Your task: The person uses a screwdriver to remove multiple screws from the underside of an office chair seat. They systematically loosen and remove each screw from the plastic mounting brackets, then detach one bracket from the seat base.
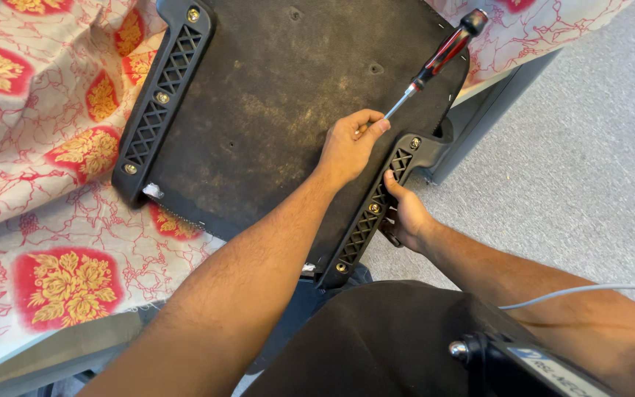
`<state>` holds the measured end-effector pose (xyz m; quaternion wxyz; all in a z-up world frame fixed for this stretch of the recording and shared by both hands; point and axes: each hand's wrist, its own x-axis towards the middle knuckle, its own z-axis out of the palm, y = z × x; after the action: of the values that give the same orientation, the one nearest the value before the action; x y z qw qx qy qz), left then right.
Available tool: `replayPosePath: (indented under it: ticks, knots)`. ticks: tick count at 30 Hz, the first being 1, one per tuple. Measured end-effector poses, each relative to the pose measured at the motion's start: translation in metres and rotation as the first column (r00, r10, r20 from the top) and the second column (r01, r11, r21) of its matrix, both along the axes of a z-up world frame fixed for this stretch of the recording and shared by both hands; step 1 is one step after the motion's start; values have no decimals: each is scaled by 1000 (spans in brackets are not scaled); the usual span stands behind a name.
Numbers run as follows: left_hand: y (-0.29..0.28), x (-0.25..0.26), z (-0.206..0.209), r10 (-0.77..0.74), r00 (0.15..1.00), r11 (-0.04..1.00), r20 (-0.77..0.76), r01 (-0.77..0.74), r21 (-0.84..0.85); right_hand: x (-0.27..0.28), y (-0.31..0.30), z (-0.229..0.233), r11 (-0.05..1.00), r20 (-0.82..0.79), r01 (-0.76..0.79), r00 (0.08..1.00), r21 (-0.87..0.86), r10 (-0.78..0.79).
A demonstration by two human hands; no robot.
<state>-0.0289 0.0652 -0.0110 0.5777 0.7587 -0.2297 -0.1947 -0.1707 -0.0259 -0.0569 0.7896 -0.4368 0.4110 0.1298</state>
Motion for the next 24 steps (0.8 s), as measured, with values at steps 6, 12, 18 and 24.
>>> replayPosePath:
  ticks: [6, 12, 18, 24]
  knots:
    - [62, 9, -1, 325, 908, 946, 265, -307, -109, 6, -12, 14, 999, -31, -43, 999, -13, 42]
    - [161, 40, 4, 572, 555, 741, 604, -666, -90, 11, -16, 5, 996, 99, 21, 995, 81, -29]
    - [172, 66, -11, 619, 622, 747, 479, -654, -117, 14, 8, -17, 972, 119, 159, 976, 176, -181]
    - [163, 132, -14, 479, 725, 854, 495, -515, -72, 33, 35, -16, 953, 175, 146, 965, 264, -196]
